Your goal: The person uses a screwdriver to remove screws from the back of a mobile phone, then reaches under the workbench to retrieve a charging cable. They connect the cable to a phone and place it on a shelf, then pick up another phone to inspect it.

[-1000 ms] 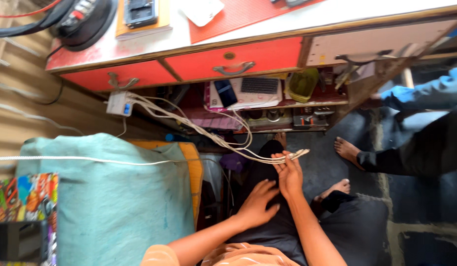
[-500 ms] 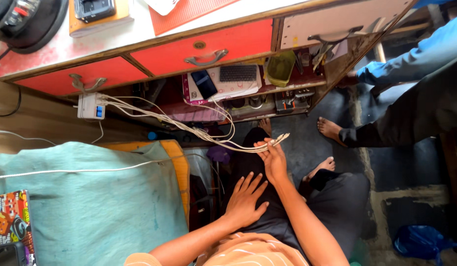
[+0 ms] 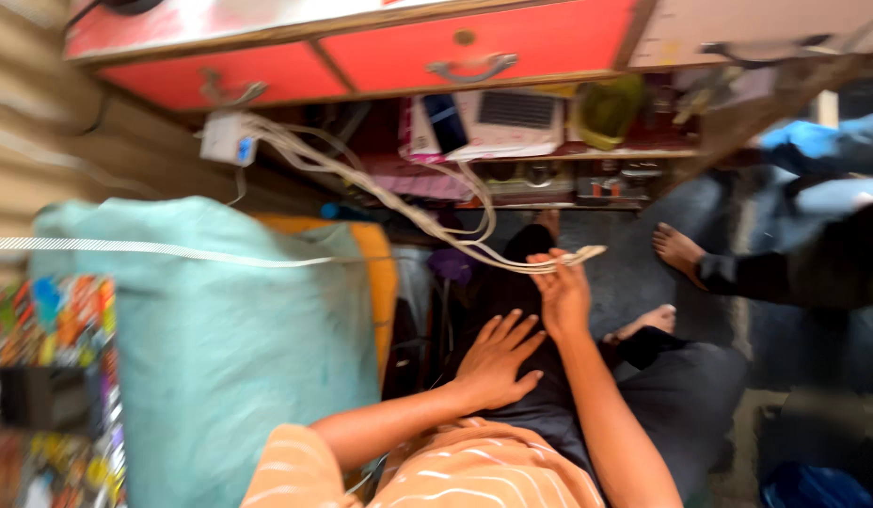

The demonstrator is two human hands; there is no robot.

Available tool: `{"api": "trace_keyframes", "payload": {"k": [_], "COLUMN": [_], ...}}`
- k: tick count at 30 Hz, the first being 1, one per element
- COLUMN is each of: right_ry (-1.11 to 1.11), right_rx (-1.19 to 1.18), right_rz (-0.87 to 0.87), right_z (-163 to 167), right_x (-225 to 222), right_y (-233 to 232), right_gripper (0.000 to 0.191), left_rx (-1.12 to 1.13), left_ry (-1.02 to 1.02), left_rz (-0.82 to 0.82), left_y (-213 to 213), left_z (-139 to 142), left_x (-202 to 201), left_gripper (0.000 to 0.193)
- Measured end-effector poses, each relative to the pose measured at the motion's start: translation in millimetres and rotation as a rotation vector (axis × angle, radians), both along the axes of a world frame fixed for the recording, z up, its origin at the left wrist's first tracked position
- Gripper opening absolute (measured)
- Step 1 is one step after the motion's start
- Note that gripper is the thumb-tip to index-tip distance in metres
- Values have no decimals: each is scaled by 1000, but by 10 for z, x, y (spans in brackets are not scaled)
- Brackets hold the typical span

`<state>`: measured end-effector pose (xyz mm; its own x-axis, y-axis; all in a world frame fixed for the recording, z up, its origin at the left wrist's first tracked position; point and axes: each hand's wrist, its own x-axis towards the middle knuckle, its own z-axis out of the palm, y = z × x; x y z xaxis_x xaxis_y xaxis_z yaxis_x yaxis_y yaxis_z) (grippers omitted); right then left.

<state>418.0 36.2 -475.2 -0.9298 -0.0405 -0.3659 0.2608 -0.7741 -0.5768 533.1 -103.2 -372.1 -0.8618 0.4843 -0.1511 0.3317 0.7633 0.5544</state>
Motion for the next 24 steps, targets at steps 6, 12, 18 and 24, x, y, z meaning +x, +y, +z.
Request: {"api": "trace_keyframes", "payload": {"k": [6, 12, 18, 24], "right_ry": [36, 41, 63, 81], "right_rx": [18, 39, 58, 86], "right_rz": [83, 139, 143, 146], "right_z": [-182, -273, -220, -53], "right_x": [32, 32, 41, 10], "right_y": [33, 50, 41, -25], "right_gripper": [29, 29, 27, 26], "left_rx": [-77, 122, 392, -225], "left_ry": [86, 170, 651, 986], "left_rz": [32, 111, 759, 1490], "left_y": [-53, -119, -1081, -2789], "left_z": [-344, 12, 1339, 2771], "left_x": [141, -114, -96, 522], "left_gripper": [70, 45, 16, 15]}}
